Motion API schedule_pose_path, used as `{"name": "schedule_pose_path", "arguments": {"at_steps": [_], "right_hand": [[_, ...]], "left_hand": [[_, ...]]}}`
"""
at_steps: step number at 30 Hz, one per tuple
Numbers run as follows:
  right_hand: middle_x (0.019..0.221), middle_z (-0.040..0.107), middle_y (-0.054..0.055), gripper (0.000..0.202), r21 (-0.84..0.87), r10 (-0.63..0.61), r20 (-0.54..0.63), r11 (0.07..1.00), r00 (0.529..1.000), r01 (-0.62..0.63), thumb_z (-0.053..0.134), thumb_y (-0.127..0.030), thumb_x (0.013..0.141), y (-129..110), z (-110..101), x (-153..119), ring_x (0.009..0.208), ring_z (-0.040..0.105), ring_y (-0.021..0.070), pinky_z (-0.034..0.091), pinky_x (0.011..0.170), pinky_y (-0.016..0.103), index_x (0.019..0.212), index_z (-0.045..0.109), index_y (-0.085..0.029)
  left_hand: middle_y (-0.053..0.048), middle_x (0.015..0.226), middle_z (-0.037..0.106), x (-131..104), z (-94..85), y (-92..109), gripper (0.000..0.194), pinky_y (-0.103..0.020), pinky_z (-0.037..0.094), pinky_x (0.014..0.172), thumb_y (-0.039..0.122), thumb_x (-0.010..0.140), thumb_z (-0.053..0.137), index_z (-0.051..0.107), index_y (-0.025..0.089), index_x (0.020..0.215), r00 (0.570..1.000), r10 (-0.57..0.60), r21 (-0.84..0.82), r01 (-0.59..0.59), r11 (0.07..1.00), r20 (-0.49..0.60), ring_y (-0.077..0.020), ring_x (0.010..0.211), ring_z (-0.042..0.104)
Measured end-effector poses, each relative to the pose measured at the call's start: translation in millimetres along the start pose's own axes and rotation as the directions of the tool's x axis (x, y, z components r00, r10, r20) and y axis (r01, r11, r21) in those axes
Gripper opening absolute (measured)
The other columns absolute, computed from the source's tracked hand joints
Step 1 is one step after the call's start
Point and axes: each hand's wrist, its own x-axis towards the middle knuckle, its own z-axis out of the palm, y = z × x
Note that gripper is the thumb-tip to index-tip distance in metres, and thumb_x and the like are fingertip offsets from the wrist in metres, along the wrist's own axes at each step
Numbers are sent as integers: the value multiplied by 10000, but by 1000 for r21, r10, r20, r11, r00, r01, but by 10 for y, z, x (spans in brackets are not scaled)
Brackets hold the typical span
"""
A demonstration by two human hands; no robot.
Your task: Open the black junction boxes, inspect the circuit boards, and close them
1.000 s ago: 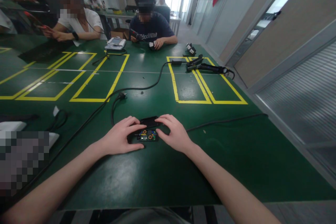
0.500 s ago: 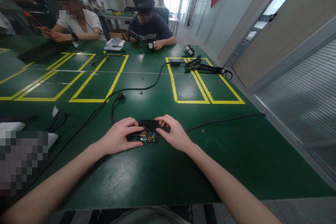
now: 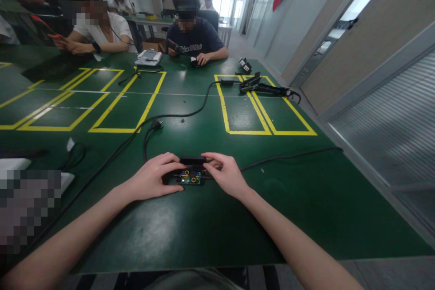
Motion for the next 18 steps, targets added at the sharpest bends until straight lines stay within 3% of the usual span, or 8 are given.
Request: {"name": "schedule_pose_path", "arguments": {"at_steps": [5, 18], "right_hand": [[837, 790, 60, 363, 91, 62, 23, 994, 998, -64, 723, -379, 849, 24, 0, -14, 788, 775, 228, 658, 767, 370, 1145, 751, -170], [895, 794, 62, 302, 54, -7, 40, 999, 999, 5, 696, -334, 860, -42, -10, -21, 806, 763, 214, 653, 794, 368, 1109, 756, -174]], "left_hand": [[-92, 1162, 682, -16, -16, -15, 409, -394, 559, 934, 406, 829, 815, 706, 214, 1174, 1000, 5, 4, -5, 1000, -27, -248, 1036, 670], [-75, 1132, 648, -14, -28, 5, 344, -341, 568, 856, 378, 834, 804, 698, 207, 1113, 999, 4, -27, -5, 1000, -33, -218, 971, 680]]}}
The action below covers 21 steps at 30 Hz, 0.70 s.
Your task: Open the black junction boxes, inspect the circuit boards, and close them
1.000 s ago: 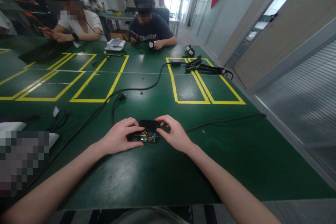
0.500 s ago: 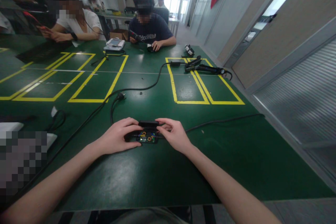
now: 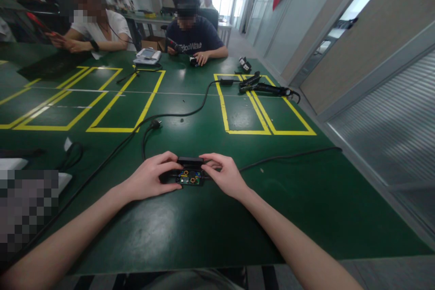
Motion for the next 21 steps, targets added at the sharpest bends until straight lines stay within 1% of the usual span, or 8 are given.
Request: {"name": "schedule_pose_path", "arguments": {"at_steps": [3, 5, 9, 15, 18, 21], "right_hand": [[893, 788, 58, 285, -6, 1, 16, 1000, 1000, 0, 706, -336, 858, -3, -6, 1, 807, 760, 211, 654, 804, 370, 1091, 758, -180], [926, 777, 62, 254, -24, -22, 34, 999, 999, 23, 706, -328, 865, -23, -12, 0, 829, 755, 206, 651, 821, 366, 1065, 762, -182], [1023, 735, 81, 182, -83, -129, 92, 987, 987, 137, 689, -312, 903, -82, -29, -12, 923, 728, 206, 640, 846, 361, 1020, 757, -191], [976, 694, 75, 136, -97, -263, 115, 957, 958, 275, 724, -302, 903, -62, -45, -21, 903, 691, 197, 617, 787, 348, 980, 721, -190], [954, 677, 65, 110, -118, -301, 139, 941, 943, 318, 741, -271, 892, -54, -48, -25, 866, 672, 194, 593, 763, 345, 957, 697, -195], [959, 671, 60, 123, -146, -342, 159, 920, 926, 365, 766, -226, 864, -57, -52, -29, 875, 667, 200, 568, 788, 361, 935, 670, -199]], "left_hand": [[-71, 1117, 645, -9, 2, 2, 324, -333, 563, 839, 381, 846, 794, 700, 211, 1106, 1000, -4, -5, 4, 1000, 4, -214, 964, 674], [-68, 1100, 646, -13, 5, 3, 305, -319, 554, 818, 371, 850, 796, 703, 206, 1088, 1000, 2, 0, -2, 1000, 8, -210, 953, 670], [-64, 1061, 649, -14, 18, 9, 209, -296, 532, 781, 329, 846, 809, 704, 185, 955, 999, 35, 29, -35, 999, 4, -197, 918, 662], [-62, 1049, 654, -15, 35, 12, 179, -279, 526, 758, 278, 829, 822, 690, 170, 882, 994, 86, 35, -83, 996, -72, -179, 888, 665], [-64, 1037, 669, -17, 34, 12, 195, -273, 526, 748, 286, 825, 825, 671, 168, 847, 993, 87, 13, -87, 996, -76, -175, 875, 668], [-55, 992, 676, -15, 35, 11, 219, -258, 513, 721, 281, 826, 819, 633, 169, 796, 994, 82, -34, -84, 996, -67, -161, 836, 665]]}}
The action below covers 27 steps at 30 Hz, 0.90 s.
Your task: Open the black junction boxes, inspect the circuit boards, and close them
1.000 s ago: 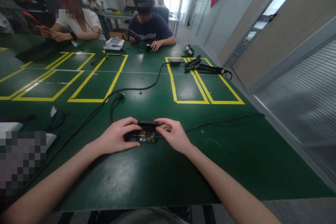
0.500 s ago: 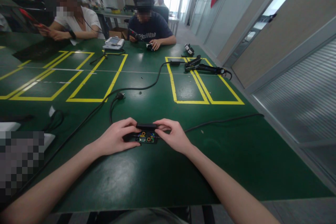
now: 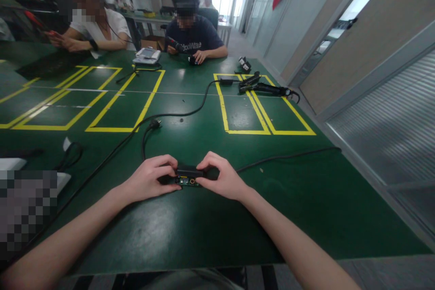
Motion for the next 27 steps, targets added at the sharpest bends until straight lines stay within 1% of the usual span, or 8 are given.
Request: {"name": "schedule_pose_path", "arguments": {"at_steps": [5, 9, 13, 16, 18, 22, 25, 27], "right_hand": [[1010, 640, 64, 185, -20, -55, 56, 998, 997, 57, 790, -172, 829, 2, 10, -16, 941, 658, 210, 552, 831, 371, 962, 664, -202], [1031, 621, 63, 228, -49, -66, 99, 996, 993, 71, 781, -130, 818, -8, 26, -25, 945, 638, 201, 548, 831, 357, 1010, 681, -204], [1035, 592, 54, 299, -78, -95, 112, 992, 989, 104, 786, -78, 789, -17, 33, -27, 946, 626, 193, 541, 826, 339, 1042, 685, -202], [1062, 575, 57, 362, -114, -97, 139, 987, 986, 113, 796, -67, 772, -8, 36, -34, 965, 622, 195, 542, 834, 338, 1086, 679, -205], [1088, 570, 63, 414, -148, -94, 164, 982, 982, 119, 810, -73, 758, 2, 41, -39, 991, 618, 203, 547, 848, 346, 1122, 671, -215], [1143, 578, 78, 453, -210, -98, 150, 969, 984, 129, 786, -95, 779, 17, 65, -44, 1040, 625, 217, 555, 878, 361, 1186, 639, -228], [1167, 602, 96, 426, -256, -88, 110, 960, 990, 113, 719, -86, 822, 25, 92, -39, 1039, 650, 221, 565, 864, 353, 1217, 626, -214], [1165, 638, 105, 422, -283, -105, 97, 950, 990, 128, 694, -77, 836, 33, 110, -32, 1038, 660, 231, 570, 870, 366, 1231, 624, -206]], "left_hand": [[-27, 918, 659, 7, 8, -6, 403, -229, 442, 646, 249, 797, 836, 460, 180, 669, 999, -32, -65, 32, 997, -3, -130, 753, 623], [-8, 850, 634, 13, 0, 2, 385, -231, 431, 639, 282, 810, 815, 454, 194, 709, 997, -78, -70, 80, 994, 22, -133, 730, 604], [-22, 894, 658, 13, -10, 9, 257, -255, 474, 674, 321, 831, 789, 578, 186, 888, 996, -87, -17, 88, 996, 30, -162, 772, 635], [-87, 1111, 692, 17, -3, 14, 350, -314, 534, 800, 346, 876, 744, 627, 186, 1164, 998, -43, 34, 41, 999, 45, -219, 960, 682], [-109, 1172, 699, 23, 6, 21, 377, -361, 544, 871, 349, 926, 688, 617, 188, 1259, 997, -4, 57, -1, 998, 82, -246, 1043, 680], [-120, 1135, 722, 42, 9, 55, 356, -402, 550, 899, 358, 1008, 579, 607, 149, 1295, 990, -9, 75, -1, 997, 137, -257, 1033, 677], [-121, 1151, 718, 56, -2, 85, 353, -409, 546, 928, 371, 1061, 478, 604, 149, 1305, 987, -54, 102, 39, 994, 148, -250, 1036, 671], [-117, 1148, 715, 62, 0, 97, 360, -407, 545, 933, 388, 1064, 472, 606, 151, 1299, 987, -73, 123, 55, 991, 143, -247, 1030, 668]]}}
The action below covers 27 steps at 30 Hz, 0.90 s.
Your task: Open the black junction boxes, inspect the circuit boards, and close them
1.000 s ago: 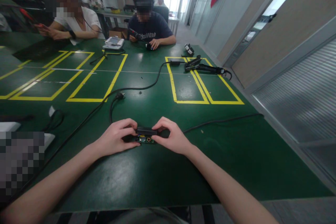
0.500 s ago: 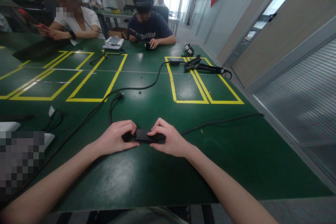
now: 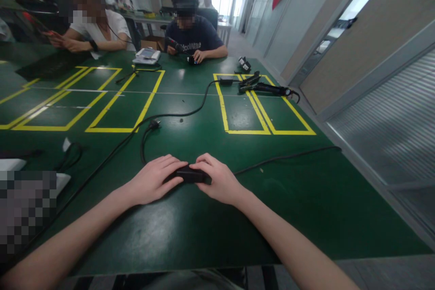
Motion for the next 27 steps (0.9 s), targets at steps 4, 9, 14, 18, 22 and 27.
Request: {"name": "schedule_pose_path", "arguments": {"at_steps": [4, 9, 14, 18, 22, 27], "right_hand": [[1135, 718, 112, 393, -46, -79, -17, 996, 997, 78, 678, -114, 881, 9, 13, 17, 1009, 673, 254, 577, 867, 409, 1258, 614, -205], [1121, 747, 127, 307, -128, -144, -1, 982, 990, 143, 645, -236, 969, 5, -56, 39, 952, 693, 246, 582, 829, 396, 1271, 623, -180], [1097, 761, 131, 336, -201, -192, 48, 959, 980, 198, 603, -314, 1006, -23, -128, 40, 904, 692, 246, 583, 791, 396, 1309, 634, -172], [1128, 762, 140, 355, -235, -197, 29, 952, 980, 198, 589, -313, 1016, -37, -126, 41, 924, 708, 249, 598, 797, 398, 1342, 625, -178], [1170, 758, 139, 445, -213, -206, -30, 958, 978, 195, 635, -312, 996, -28, -115, 44, 1008, 723, 252, 611, 871, 406, 1420, 583, -190], [1166, 769, 118, 369, -193, -230, -31, 956, 973, 219, 632, -262, 1000, -24, -102, 37, 1017, 735, 245, 615, 895, 405, 1365, 639, -207]], "left_hand": [[-103, 1094, 712, 13, 42, 7, 415, -398, 554, 875, 463, 995, 605, 616, 157, 1275, 1000, -5, 54, 7, 999, -26, -259, 996, 666], [-93, 1056, 713, 27, 81, 34, 328, -386, 541, 837, 392, 1048, 534, 621, 166, 1269, 999, 16, 131, -11, 991, -39, -246, 955, 665], [-101, 1069, 729, 26, 51, 74, 342, -383, 547, 853, 428, 1043, 530, 638, 169, 1239, 999, 22, 108, -18, 994, -38, -245, 969, 675], [-110, 1169, 738, 24, 55, 74, 340, -382, 561, 879, 391, 1031, 555, 615, 175, 1286, 995, 45, 70, -38, 997, -93, -246, 1016, 703], [-109, 1152, 756, 22, 79, 58, 315, -385, 571, 869, 359, 1033, 555, 625, 175, 1280, 991, 37, 62, -29, 998, -126, -245, 998, 715], [-106, 1139, 764, 21, 94, 36, 367, -391, 581, 868, 428, 997, 616, 643, 167, 1253, 990, 45, 44, -40, 998, -135, -250, 987, 719]]}}
